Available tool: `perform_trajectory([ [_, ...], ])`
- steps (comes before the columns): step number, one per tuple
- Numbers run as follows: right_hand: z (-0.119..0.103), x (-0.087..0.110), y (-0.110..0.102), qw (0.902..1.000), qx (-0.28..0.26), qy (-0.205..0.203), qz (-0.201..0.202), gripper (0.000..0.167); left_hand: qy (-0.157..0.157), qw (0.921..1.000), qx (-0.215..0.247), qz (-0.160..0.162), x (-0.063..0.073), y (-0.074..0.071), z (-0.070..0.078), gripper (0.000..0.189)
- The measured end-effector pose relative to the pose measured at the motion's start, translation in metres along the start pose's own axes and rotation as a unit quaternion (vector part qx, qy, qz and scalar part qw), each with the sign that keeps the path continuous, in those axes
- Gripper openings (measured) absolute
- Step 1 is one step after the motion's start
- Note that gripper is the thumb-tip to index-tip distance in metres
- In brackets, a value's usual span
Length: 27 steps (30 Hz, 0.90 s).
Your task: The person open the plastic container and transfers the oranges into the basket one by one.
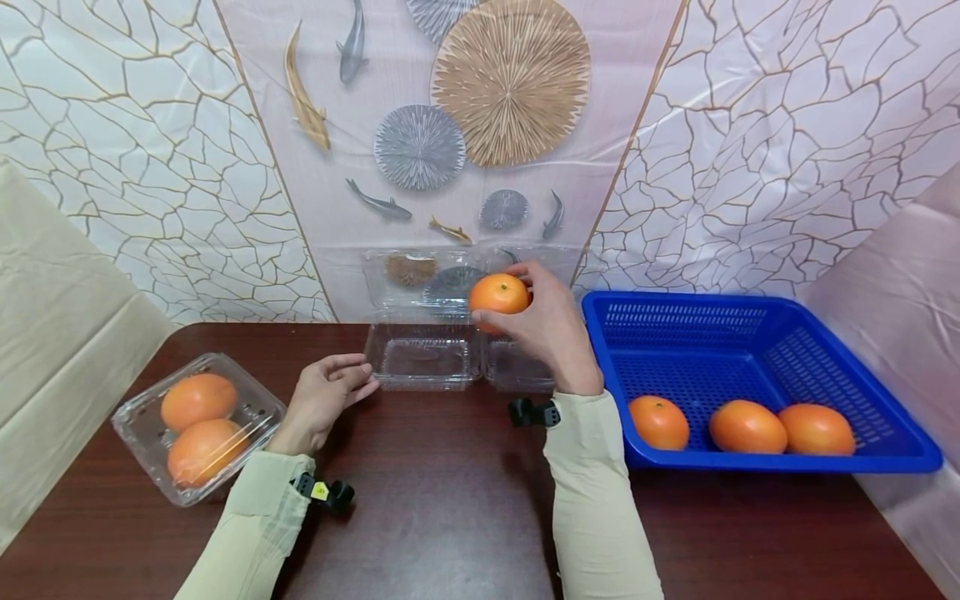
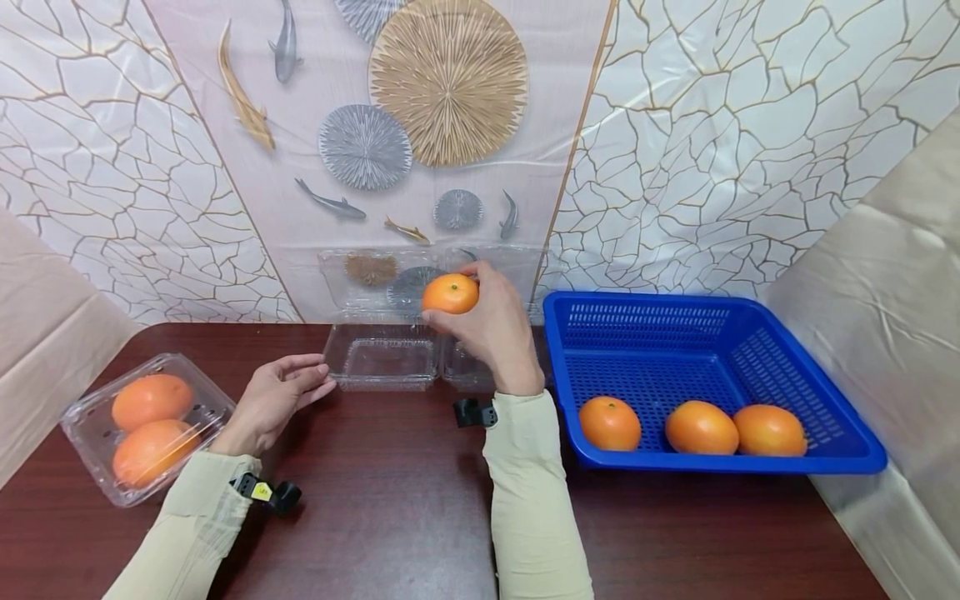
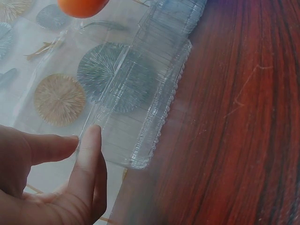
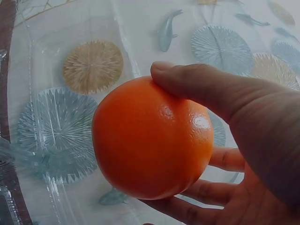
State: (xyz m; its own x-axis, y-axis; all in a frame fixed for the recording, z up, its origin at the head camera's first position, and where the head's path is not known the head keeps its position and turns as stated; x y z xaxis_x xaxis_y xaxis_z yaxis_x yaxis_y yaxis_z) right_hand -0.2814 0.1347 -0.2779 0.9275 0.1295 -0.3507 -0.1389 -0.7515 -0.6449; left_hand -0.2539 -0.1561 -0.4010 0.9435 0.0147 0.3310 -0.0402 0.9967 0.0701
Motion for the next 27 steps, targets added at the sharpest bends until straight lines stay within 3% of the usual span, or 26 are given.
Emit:
perform_trajectory([
  [27,0.007,0.005,-0.018,0.9997,-0.01,0.022,0.008,0.066,-0.002,1.0,-0.005,0.003,-0.001,0.0,-0.001,0.046],
])
Point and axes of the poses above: each hand's wrist, its own x-axis away from the middle knuckle, its own y-axis out of the palm, z = x × y, the point moved 4 cm from there along -x, towards the middle knuckle, and after that the axes turned 5 degrees about -y, right-handed, at the moved point
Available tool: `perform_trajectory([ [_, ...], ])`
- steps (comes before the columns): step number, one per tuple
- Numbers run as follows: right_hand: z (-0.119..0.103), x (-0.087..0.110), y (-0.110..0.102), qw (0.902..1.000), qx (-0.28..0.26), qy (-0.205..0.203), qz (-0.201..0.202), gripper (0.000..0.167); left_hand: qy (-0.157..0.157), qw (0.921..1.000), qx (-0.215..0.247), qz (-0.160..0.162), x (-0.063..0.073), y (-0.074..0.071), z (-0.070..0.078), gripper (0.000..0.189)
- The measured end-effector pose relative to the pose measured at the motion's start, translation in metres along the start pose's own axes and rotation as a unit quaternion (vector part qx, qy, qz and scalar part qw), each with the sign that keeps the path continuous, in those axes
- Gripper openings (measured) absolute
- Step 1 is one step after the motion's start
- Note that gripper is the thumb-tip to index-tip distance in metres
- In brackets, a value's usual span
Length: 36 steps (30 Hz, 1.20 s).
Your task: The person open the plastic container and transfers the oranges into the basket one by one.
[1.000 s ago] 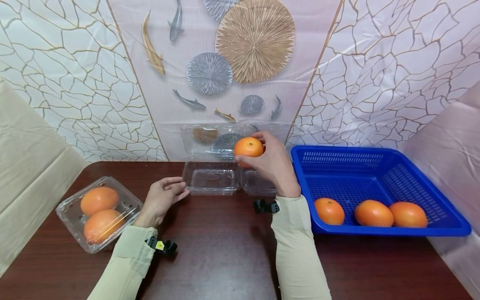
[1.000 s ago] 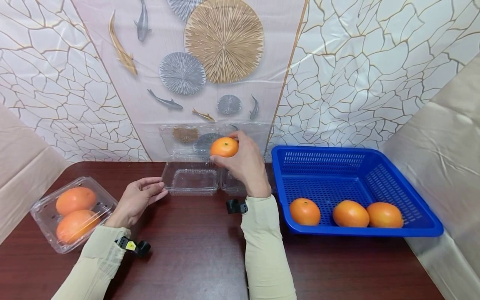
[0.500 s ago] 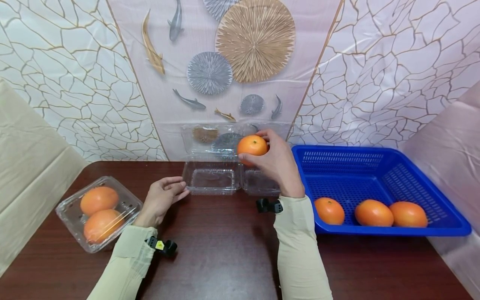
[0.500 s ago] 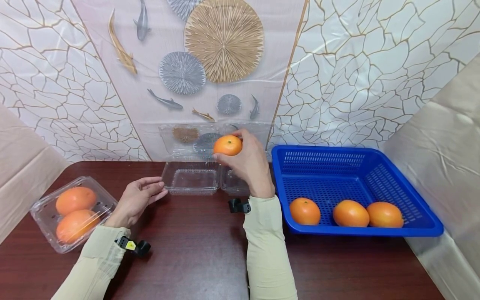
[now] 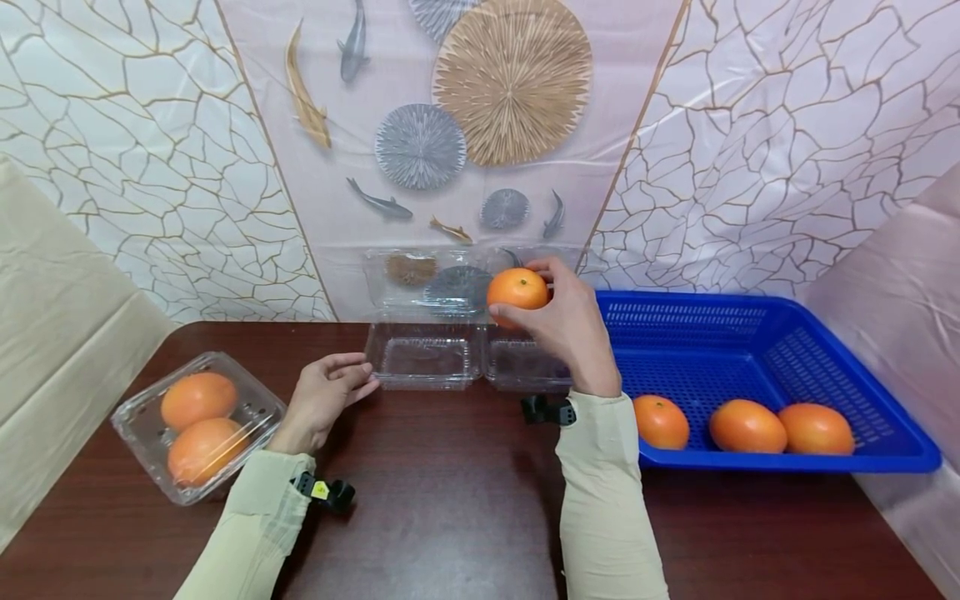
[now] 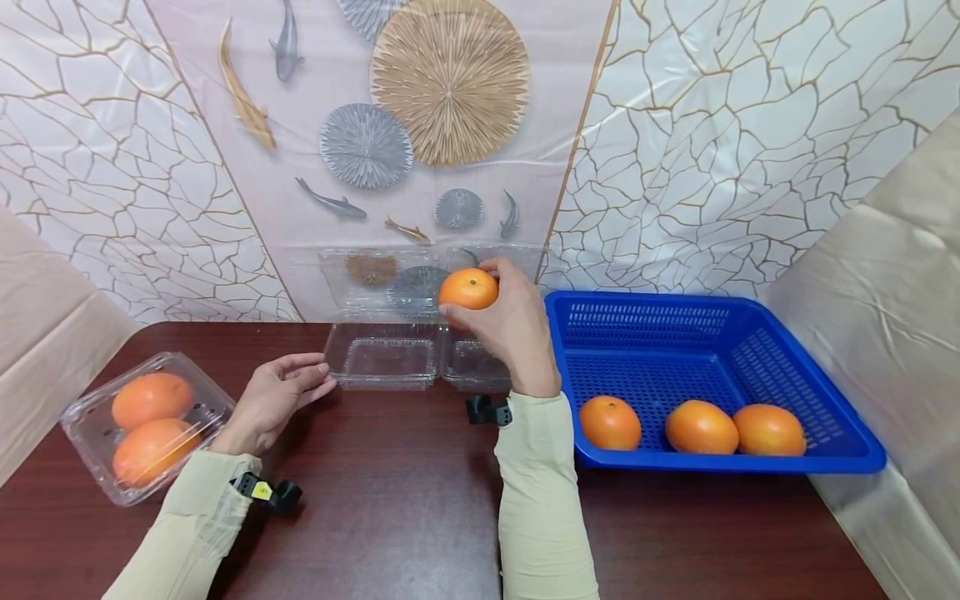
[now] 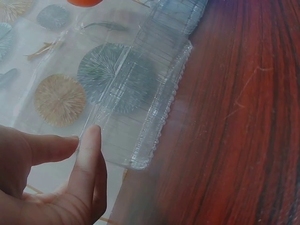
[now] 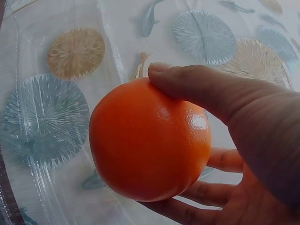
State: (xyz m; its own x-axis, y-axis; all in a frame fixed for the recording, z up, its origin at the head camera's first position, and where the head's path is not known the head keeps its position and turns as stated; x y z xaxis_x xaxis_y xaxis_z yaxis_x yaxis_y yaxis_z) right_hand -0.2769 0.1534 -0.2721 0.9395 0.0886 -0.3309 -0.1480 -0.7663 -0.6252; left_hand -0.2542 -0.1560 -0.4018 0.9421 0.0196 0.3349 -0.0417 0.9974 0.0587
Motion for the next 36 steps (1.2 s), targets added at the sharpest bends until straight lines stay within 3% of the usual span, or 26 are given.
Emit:
perform_trajectory([
  [21,0.005,0.002,-0.014,0.9992,-0.001,0.034,0.021,0.069,-0.002,1.0,-0.002,0.001,0.0,-0.001,0.0,0.046],
  [36,0.007,0.007,-0.026,0.9963,0.003,0.064,0.057,0.066,-0.005,1.0,-0.003,0.002,-0.001,-0.001,-0.001,0.047],
])
Point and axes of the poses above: each hand's wrist, its own x-axis away from the middle knuckle, its own y-axis out of the palm, z = x × y, the point moved 4 cm from there along -x, towards the middle knuckle, and after that the axes turned 5 degrees about -y, right-handed, at the moved point
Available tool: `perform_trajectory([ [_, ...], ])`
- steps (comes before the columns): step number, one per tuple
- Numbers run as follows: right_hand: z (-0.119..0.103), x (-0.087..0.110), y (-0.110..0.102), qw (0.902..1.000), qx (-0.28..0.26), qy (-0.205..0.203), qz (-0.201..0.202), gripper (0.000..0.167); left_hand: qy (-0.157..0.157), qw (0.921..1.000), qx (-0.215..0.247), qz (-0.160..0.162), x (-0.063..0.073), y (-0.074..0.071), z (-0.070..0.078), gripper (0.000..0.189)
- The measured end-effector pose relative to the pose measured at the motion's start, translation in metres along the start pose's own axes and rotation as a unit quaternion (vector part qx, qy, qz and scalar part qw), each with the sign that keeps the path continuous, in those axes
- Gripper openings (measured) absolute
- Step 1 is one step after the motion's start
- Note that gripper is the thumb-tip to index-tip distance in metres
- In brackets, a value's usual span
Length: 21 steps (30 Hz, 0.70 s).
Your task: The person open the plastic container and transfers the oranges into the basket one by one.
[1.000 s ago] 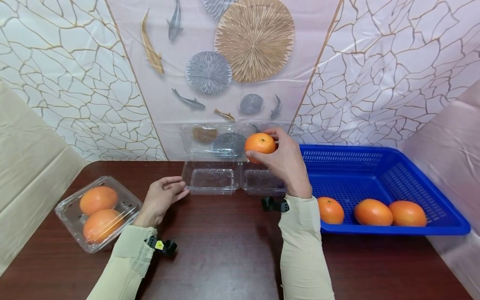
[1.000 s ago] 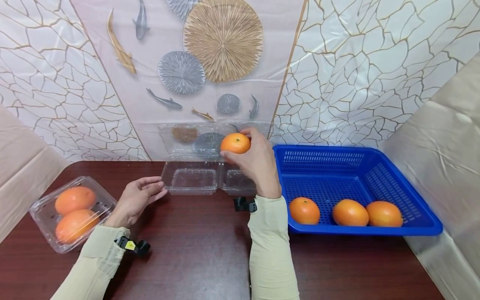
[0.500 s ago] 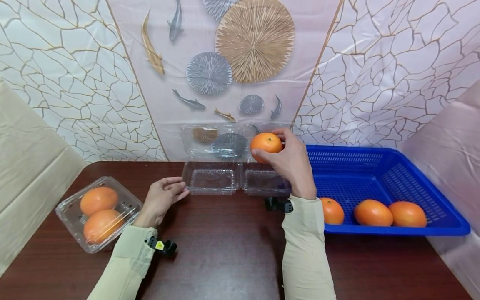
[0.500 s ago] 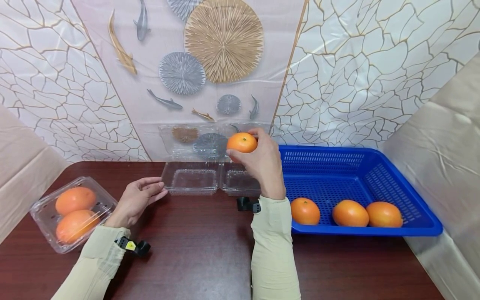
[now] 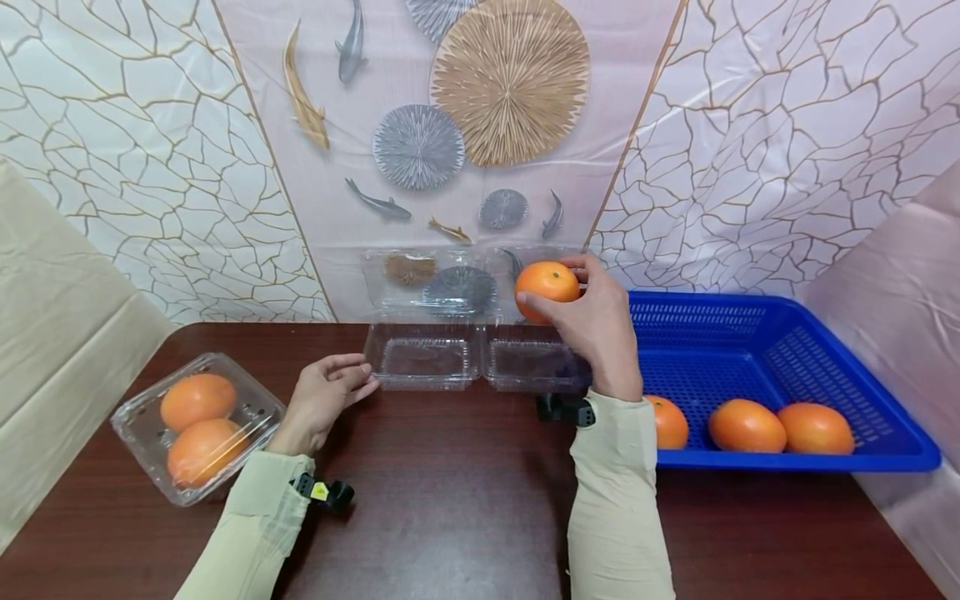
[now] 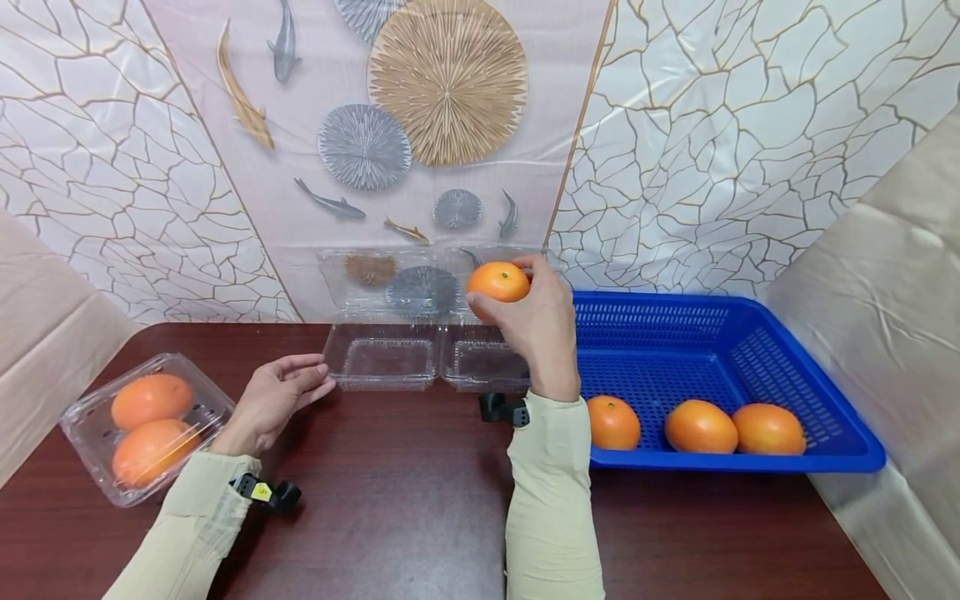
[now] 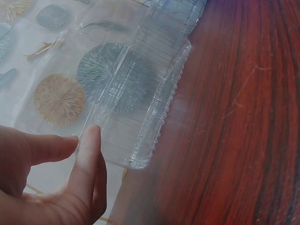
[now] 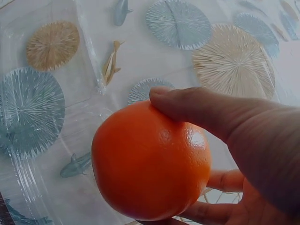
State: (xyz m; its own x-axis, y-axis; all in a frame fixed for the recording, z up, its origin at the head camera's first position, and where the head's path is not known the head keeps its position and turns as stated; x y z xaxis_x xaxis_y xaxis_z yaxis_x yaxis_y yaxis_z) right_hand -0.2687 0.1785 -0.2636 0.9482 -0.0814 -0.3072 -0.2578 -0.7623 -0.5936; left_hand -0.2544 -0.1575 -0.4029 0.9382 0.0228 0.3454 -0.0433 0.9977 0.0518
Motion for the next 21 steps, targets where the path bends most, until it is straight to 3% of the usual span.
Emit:
perform_trajectory([
  [13,0.006,0.004,-0.014,0.9991,0.005,0.038,0.019,0.074,0.004,1.0,-0.001,-0.003,-0.001,0.002,0.0,0.046],
  [21,0.009,0.003,-0.019,0.9989,0.005,0.032,0.033,0.075,0.006,0.9999,0.01,-0.002,0.0,0.001,0.001,0.047],
])
Point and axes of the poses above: each hand's wrist, its own x-axis away from the middle knuckle, its own y-axis out of the palm, z = x × y, the point moved 4 cm from there along -x, towards the middle knuckle, and after that the axes turned 5 degrees about -y, right-handed, at the moved point
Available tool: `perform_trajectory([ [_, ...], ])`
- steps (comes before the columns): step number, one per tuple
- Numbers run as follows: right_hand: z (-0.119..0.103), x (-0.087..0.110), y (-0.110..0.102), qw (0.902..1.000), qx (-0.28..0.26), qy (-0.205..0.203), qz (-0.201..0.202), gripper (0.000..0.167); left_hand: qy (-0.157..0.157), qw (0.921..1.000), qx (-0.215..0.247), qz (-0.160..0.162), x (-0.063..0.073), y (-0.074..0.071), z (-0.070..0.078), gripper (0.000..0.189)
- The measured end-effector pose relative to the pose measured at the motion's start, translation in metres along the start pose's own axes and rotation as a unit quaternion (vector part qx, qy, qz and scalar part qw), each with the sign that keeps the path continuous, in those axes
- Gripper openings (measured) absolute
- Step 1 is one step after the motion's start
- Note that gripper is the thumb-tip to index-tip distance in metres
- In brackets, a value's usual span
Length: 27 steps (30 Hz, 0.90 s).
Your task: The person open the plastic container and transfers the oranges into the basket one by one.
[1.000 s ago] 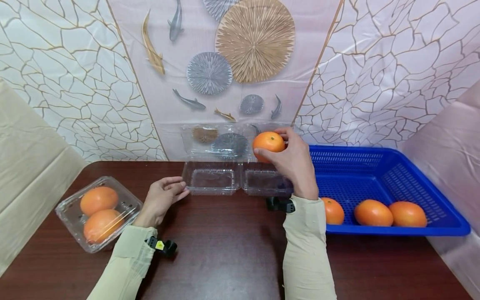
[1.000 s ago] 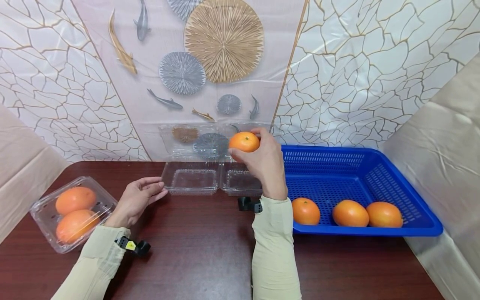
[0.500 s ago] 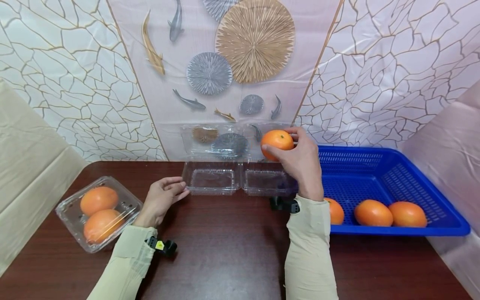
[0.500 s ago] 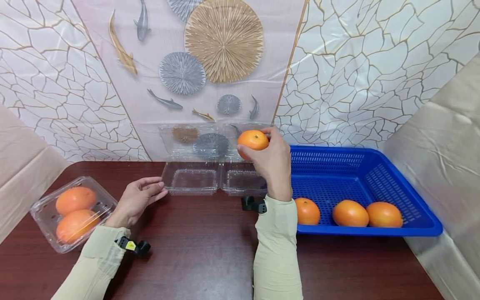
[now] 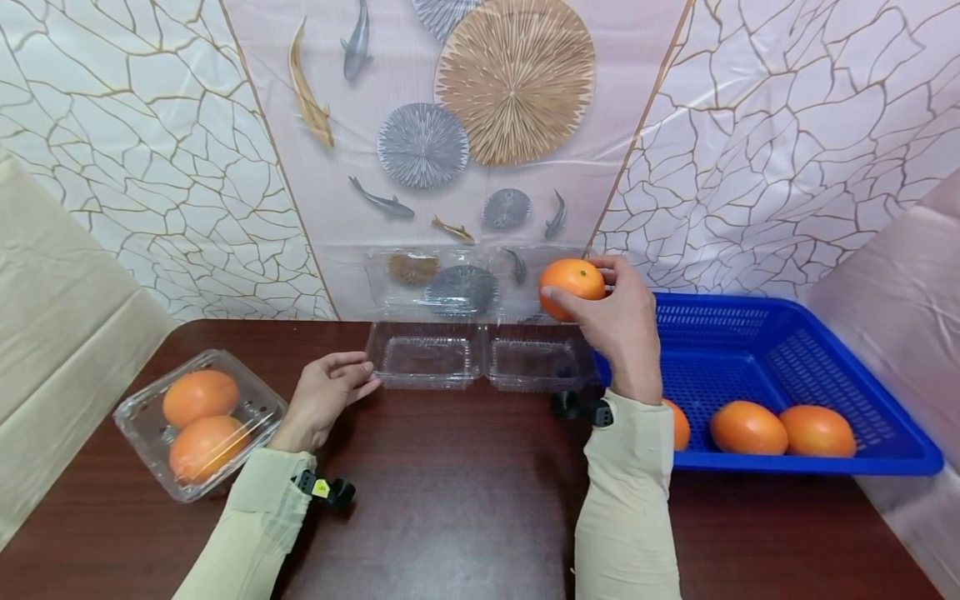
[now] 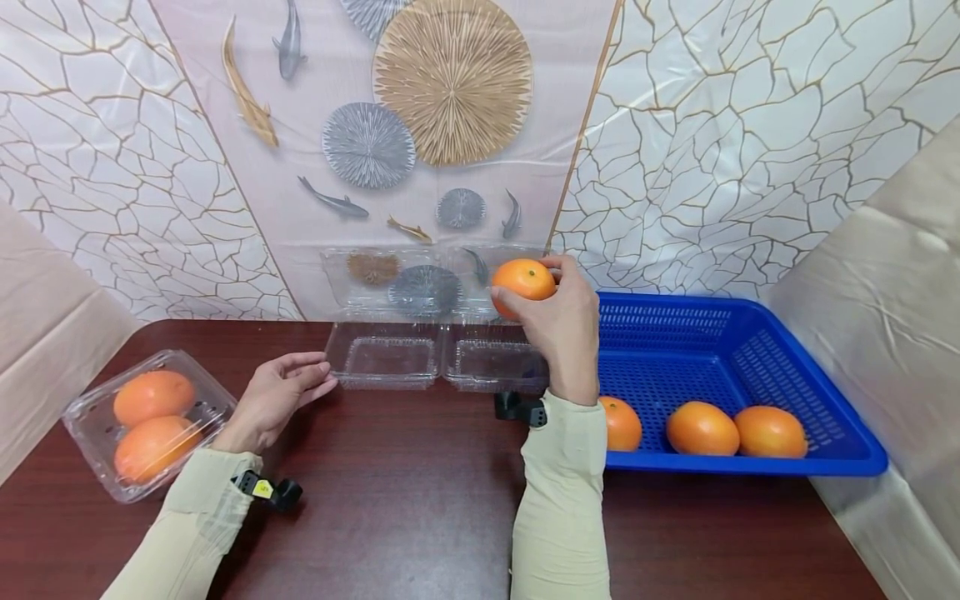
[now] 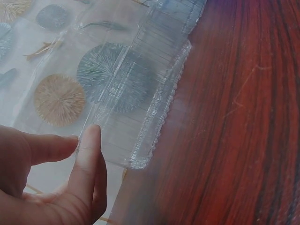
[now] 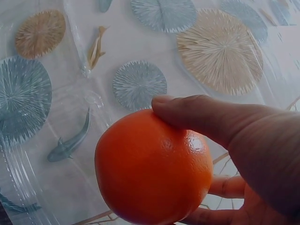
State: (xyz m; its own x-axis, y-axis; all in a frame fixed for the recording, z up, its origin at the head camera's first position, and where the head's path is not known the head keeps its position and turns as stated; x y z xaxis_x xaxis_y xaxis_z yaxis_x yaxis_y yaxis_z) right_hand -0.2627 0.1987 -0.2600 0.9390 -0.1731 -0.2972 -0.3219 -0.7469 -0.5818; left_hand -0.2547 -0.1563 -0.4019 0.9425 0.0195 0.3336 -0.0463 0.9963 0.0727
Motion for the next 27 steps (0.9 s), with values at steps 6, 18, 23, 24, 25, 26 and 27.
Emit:
perform_trajectory([
  [6,0.005,0.001,-0.005,0.9999,-0.007,0.007,0.013,0.073,0.0,1.0,0.0,0.0,0.0,-0.001,0.0,0.048],
  [18,0.01,0.001,-0.011,0.9991,-0.012,0.027,0.031,0.073,0.002,1.0,-0.005,0.0,0.0,-0.001,0.0,0.047],
  [23,0.013,0.001,-0.014,0.9984,-0.014,0.029,0.046,0.072,0.002,1.0,-0.005,0.001,0.0,0.001,0.0,0.047],
  [24,0.014,0.001,-0.014,0.9983,-0.014,0.028,0.048,0.072,0.003,1.0,-0.005,0.002,0.0,0.001,0.0,0.048],
  [25,0.015,0.001,-0.014,0.9983,-0.014,0.029,0.05,0.073,0.003,1.0,-0.005,0.003,-0.001,0.0,0.0,0.047],
  [26,0.017,0.0,-0.014,0.9982,-0.014,0.029,0.05,0.074,0.003,1.0,-0.005,0.004,-0.001,0.0,-0.001,0.047],
  [27,0.018,0.0,-0.014,0.9981,-0.014,0.03,0.051,0.074,0.002,1.0,-0.004,0.005,-0.001,0.0,-0.001,0.047],
])
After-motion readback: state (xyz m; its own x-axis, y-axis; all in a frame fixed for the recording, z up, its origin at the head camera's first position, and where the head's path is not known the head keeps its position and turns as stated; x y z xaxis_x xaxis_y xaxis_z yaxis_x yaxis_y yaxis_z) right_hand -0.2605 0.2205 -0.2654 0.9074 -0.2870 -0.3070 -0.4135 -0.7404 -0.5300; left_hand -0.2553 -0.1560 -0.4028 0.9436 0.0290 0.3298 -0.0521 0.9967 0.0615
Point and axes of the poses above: each hand's wrist, its own x-axis away from the middle knuckle, its own y-axis out of the palm, z = x × y, the point moved 4 cm from there along -x, towards the middle knuckle, and after that the axes turned 5 degrees about -y, right-handed, at the moved point
